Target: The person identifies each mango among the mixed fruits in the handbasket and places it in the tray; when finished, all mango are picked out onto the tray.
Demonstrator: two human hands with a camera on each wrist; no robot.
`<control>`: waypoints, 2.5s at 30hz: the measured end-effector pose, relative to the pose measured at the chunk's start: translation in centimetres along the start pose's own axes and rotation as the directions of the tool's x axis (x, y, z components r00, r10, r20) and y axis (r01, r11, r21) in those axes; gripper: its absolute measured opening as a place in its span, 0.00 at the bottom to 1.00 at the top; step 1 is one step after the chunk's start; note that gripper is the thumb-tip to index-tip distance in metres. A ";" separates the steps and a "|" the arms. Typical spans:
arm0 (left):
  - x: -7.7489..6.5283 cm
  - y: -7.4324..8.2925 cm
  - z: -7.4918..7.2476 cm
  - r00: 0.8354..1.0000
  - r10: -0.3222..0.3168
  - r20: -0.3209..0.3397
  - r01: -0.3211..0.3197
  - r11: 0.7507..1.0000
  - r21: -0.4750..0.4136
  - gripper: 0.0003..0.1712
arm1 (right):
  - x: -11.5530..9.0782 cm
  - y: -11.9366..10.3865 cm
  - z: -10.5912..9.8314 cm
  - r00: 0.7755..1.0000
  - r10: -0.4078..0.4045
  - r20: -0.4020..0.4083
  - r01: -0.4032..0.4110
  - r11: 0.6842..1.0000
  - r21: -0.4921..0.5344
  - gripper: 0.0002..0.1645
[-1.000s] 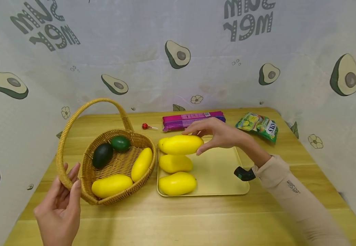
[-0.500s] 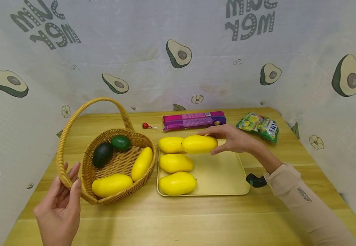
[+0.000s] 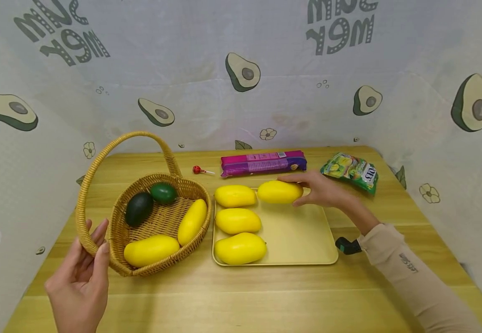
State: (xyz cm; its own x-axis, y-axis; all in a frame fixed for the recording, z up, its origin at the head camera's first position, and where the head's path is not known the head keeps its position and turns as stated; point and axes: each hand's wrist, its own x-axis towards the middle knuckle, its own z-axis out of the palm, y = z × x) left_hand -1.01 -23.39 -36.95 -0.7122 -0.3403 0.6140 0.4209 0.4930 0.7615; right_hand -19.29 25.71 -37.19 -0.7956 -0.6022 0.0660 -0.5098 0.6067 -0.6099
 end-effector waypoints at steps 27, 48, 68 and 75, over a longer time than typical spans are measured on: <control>0.0 -0.1 0.1 1.000 -0.003 -0.007 0.003 1.000 0.001 0.31 | 0.3 2.7 1.2 0.999 0.012 -0.052 -0.018 0.995 -0.102 0.43; 0.0 0.0 0.1 1.000 -0.013 -0.013 0.013 1.000 0.005 0.31 | 0.4 3.0 1.1 0.999 0.045 -0.008 -0.045 0.996 -0.083 0.50; -0.1 0.5 0.1 0.999 -0.046 -0.002 0.046 0.999 0.024 0.32 | 3.3 -6.3 -4.1 0.986 -0.165 0.031 0.167 0.984 -0.066 0.14; -0.1 0.3 0.2 0.999 -0.031 -0.008 0.031 0.999 0.025 0.33 | 7.8 -11.9 -4.5 0.891 -0.287 0.351 0.284 0.957 0.060 0.12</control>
State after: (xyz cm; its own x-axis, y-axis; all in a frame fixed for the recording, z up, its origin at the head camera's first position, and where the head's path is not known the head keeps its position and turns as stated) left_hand -0.93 -23.03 -36.82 -0.7203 -0.3616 0.5920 0.3848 0.5018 0.7747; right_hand -20.86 16.14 -25.89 -0.4481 -0.8929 -0.0430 -0.6945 0.3781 -0.6122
